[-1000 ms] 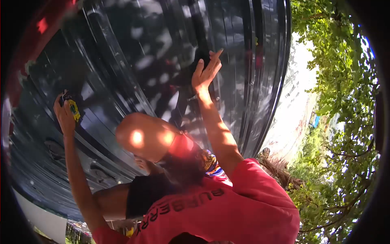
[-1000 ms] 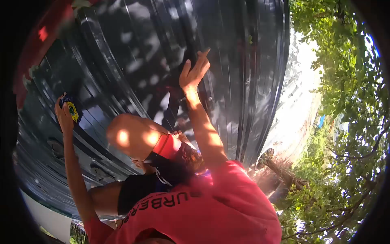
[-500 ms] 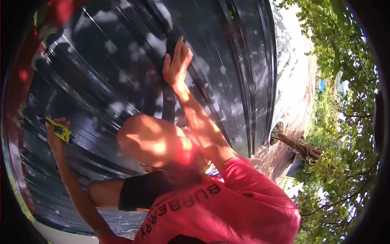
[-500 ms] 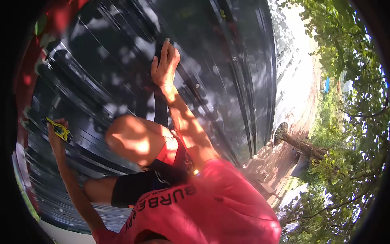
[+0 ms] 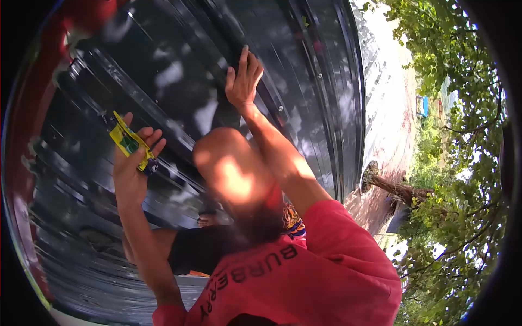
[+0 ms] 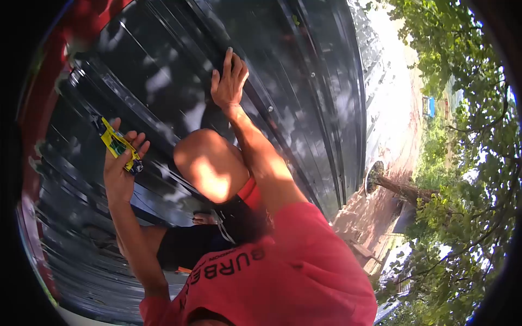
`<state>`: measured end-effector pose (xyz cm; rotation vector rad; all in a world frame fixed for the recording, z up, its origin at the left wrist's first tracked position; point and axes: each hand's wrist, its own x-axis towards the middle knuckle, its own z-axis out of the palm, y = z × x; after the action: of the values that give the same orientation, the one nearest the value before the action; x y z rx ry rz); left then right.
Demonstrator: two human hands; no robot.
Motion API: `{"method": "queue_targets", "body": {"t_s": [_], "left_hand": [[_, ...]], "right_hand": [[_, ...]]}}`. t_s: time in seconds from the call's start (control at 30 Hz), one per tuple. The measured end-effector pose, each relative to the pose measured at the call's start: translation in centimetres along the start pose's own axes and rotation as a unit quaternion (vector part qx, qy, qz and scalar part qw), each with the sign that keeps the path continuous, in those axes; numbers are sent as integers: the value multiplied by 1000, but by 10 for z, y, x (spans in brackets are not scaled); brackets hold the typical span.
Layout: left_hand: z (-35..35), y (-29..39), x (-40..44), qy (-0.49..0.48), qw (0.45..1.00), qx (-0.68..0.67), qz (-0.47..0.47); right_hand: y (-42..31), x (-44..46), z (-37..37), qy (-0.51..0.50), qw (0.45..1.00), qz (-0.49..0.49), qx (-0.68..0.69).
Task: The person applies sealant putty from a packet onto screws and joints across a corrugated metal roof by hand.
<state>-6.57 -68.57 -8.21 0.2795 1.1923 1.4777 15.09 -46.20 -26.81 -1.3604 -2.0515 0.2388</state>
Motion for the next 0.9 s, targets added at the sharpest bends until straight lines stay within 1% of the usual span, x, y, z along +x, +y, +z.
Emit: {"method": "queue_targets", "body": {"t_s": [0.03, 0.13, 0.23, 0.4, 0.53, 0.57, 0.67, 0.7, 0.8, 0.83, 0.9], "left_hand": [[-2, 3, -4, 1, 1000, 13, 4], [0, 11, -11, 49, 998, 35, 34], [-18, 11, -19, 40, 995, 83, 50], [-34, 4, -34, 65, 995, 75, 17], [-31, 3, -41, 84, 992, 91, 4], [-24, 5, -44, 97, 990, 102, 17], [-32, -4, -46, 114, 991, 66, -9], [-27, 0, -46, 146, 987, 54, -24], [-39, -5, -47, 128, 990, 55, 14], [-45, -6, -48, 106, 990, 87, 19], [-37, -10, -46, 133, 980, 114, 93]], "right_hand": [[0, 0, 1, -1, 1000, 1, -3], [5, -3, 1, -3, 1000, -4, -12], [7, -5, 3, 2, 1000, -19, -17], [5, -4, 5, 0, 999, -16, -40], [8, -7, 8, 14, 999, -18, -45], [6, -6, 8, 14, 999, -17, -46], [8, -7, 10, 14, 998, -17, -53], [9, -5, 12, 18, 998, -20, -52], [11, -9, 12, 21, 998, -23, -47], [10, -9, 11, 22, 999, -27, -40], [9, -7, 12, 29, 998, -37, -40]]}}
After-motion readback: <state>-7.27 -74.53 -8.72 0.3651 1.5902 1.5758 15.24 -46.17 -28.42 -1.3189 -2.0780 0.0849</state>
